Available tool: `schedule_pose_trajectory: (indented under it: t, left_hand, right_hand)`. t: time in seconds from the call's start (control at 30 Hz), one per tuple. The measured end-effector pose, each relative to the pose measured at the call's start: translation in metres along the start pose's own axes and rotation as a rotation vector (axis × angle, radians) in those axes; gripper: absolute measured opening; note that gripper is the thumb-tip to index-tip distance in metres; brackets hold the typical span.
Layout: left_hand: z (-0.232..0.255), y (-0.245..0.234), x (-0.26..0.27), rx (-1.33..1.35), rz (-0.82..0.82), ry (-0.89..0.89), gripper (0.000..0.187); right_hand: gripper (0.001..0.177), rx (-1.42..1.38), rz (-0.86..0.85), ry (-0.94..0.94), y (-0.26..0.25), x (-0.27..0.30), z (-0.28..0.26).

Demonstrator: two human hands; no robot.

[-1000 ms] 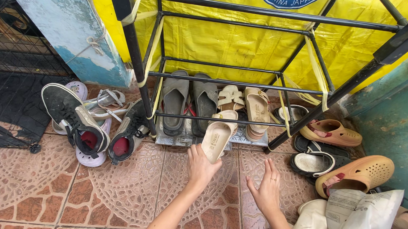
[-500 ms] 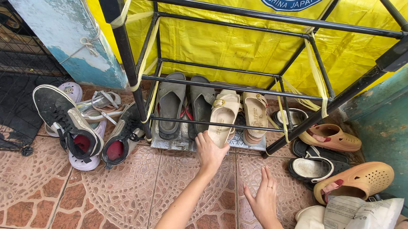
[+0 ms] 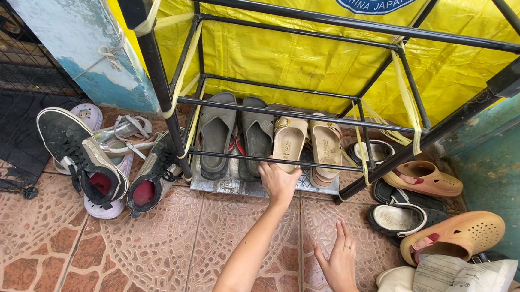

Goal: The person organizes various footwear by picking up pairs of sandals, flip-flops, sneakers, and boots from the floor and placing them onto a metal shoe rack. The person handles each pair individually and arranges them on the rack's shelves.

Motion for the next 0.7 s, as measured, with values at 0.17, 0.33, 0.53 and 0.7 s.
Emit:
schedule_pose_trajectory:
  t: [0.17, 0.33, 0.53, 0.7]
  left_hand:
    - [0.005, 0.010, -0.007, -0.019, -0.048, -0.047, 0.100]
    - [0.011, 0.011, -0.012, -0.084, -0.040, -0.017, 0.106]
    - [0.010, 0.009, -0.010, -0.051, -0.089, -0.025, 0.112]
    - [0.008, -0.006, 0.006, -0.011, -0.073, 0.071, 0.107]
  right_hand:
    - [0.093, 0.008, 0.010, 0.003, -0.001, 0.000, 0.000]
    - [0.091, -0.009, 0.002, 0.007, -0.002, -0.001, -0.001]
    - [0.091, 0.015, -0.007, 0.019, -0.002, -0.001, -0.002]
    - [0.092, 0.052, -0.025, 0.026, 0.000, -0.002, -0.008]
Point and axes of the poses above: each hand's wrist, its own x-axis away from the middle knuckle, its own y-axis out of the palm, z = x × y, the point moved 9 cm from there along -x, towards the middle knuckle, and after that the axes turned 14 degrees about -z, right-handed, at the moved point
